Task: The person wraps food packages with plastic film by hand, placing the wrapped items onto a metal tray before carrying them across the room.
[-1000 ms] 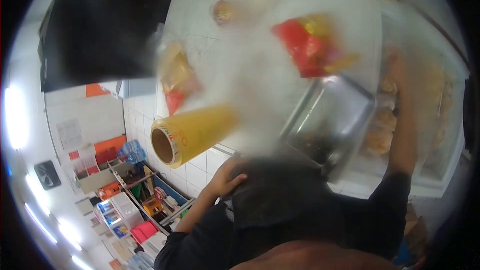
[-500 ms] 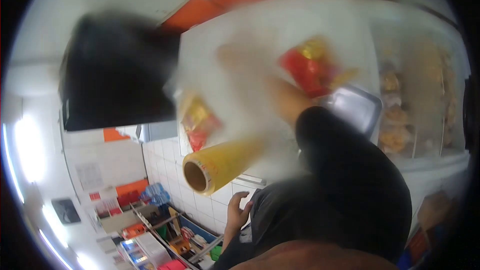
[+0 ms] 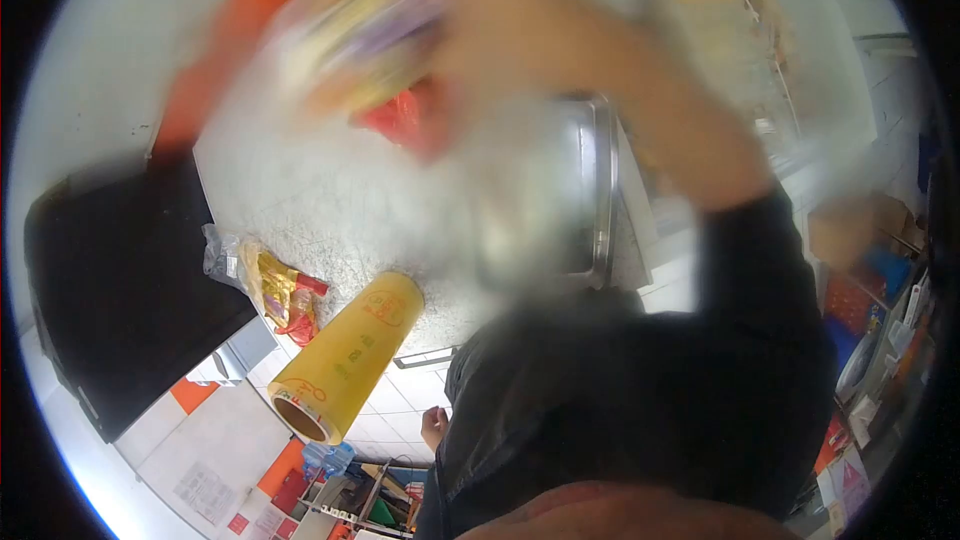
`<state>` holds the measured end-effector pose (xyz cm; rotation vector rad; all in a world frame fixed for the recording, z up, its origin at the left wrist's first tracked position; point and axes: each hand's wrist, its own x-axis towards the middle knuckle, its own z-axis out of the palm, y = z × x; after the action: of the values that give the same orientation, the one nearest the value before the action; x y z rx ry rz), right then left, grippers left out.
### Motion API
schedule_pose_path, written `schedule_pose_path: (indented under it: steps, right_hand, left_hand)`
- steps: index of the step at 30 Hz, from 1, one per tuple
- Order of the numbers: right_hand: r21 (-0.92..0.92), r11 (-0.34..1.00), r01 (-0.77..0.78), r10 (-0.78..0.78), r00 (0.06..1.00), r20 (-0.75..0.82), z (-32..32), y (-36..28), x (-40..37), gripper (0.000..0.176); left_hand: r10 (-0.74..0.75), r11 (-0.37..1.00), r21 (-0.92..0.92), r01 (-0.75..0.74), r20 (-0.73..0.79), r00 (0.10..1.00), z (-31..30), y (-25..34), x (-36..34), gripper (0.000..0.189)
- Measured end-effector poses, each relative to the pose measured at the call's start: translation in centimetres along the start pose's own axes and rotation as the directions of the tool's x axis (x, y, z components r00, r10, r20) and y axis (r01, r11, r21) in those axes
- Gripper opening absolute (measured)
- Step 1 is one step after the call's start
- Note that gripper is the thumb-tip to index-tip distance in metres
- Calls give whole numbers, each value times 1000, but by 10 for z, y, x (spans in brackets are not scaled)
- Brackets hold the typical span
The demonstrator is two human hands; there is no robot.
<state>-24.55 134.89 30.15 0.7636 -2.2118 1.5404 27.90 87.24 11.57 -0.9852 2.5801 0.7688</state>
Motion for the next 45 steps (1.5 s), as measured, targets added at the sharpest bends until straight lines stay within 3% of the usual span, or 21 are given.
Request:
schedule_pose_path:
  steps: [1,2,3,4,7,9,11,13,14,16,18,22,26,28,29,33,35,39,41,43,45]
  right_hand:
    - [77,968,-237,235,971,35,-44,2,-21,46]
    - [133,942,-308,304,951,46,-89,-3,-29,47]
    - [-319,922,-221,200,975,-96,-111,-6,-52,49]
    - [-520,751,-407,371,912,-178,-126,17,-66,51]
    - [-685,620,-383,230,923,-307,-169,135,-160,50]
    - [-437,633,-640,665,738,-116,-176,171,-193,58]
    - [-293,658,-694,737,673,61,-157,214,-232,63]
    - [288,158,-944,959,216,183,-117,333,-295,67]
    - [300,161,-940,957,223,183,-116,322,-290,67]
    - [-18,228,-973,968,225,109,-81,277,-249,67]
    - [-343,244,-907,968,247,37,-84,246,-246,67]
    - [-871,126,-475,938,344,-52,-104,203,-230,68]
    - [-733,301,-610,872,488,-48,-73,237,-263,68]
    - [-710,26,-704,901,325,-289,-51,225,-274,68]
    - [-714,48,-699,902,337,-270,-52,225,-274,68]
    - [-557,280,-782,815,500,-292,-63,237,-263,61]
    - [-480,393,-785,751,575,-324,-69,247,-253,58]
    - [-366,582,-726,627,687,-367,-69,248,-213,52]
    - [-487,803,-344,197,924,-327,-49,182,-149,47]
    - [-538,818,-202,223,974,-26,-9,142,-108,53]
    - [-649,751,123,-86,992,88,37,118,-81,58]
  left_hand:
    - [-2,997,83,-2,52,999,-4,-16,-4,31]
    - [-11,985,172,-7,101,995,-11,-33,-9,33]
    - [-13,985,174,-4,97,995,-14,-43,-12,33]
    - [-30,984,177,5,138,990,-15,-48,-5,34]
    - [-38,971,239,-5,174,984,-23,-51,3,33]
    - [-32,955,297,-19,167,985,-29,-73,23,33]
    - [-112,940,340,8,285,952,-39,-126,59,32]
    - [-167,903,429,30,285,944,-53,-68,56,31]
    - [-85,889,453,-64,301,950,-58,-51,53,31]
    - [3,862,479,-163,316,949,-59,-31,55,31]
    - [-86,978,209,19,316,945,-55,-42,63,33]
    - [-77,939,333,-83,439,895,-38,-47,57,37]
    - [20,924,353,-147,340,940,-23,-32,33,38]
    - [-19,971,231,-67,355,935,-19,-57,29,40]
    - [-32,972,229,-49,338,941,-19,-65,22,40]
    - [-14,916,375,-143,386,922,-11,-33,30,42]
    - [-84,983,177,49,194,977,-15,12,19,42]
    - [160,982,107,-155,-41,986,-14,25,21,29]
    - [125,991,50,-121,-100,987,-15,35,23,27]
    - [176,984,41,-172,-140,974,-15,41,26,27]
    - [202,979,27,-200,-155,967,-13,39,30,27]
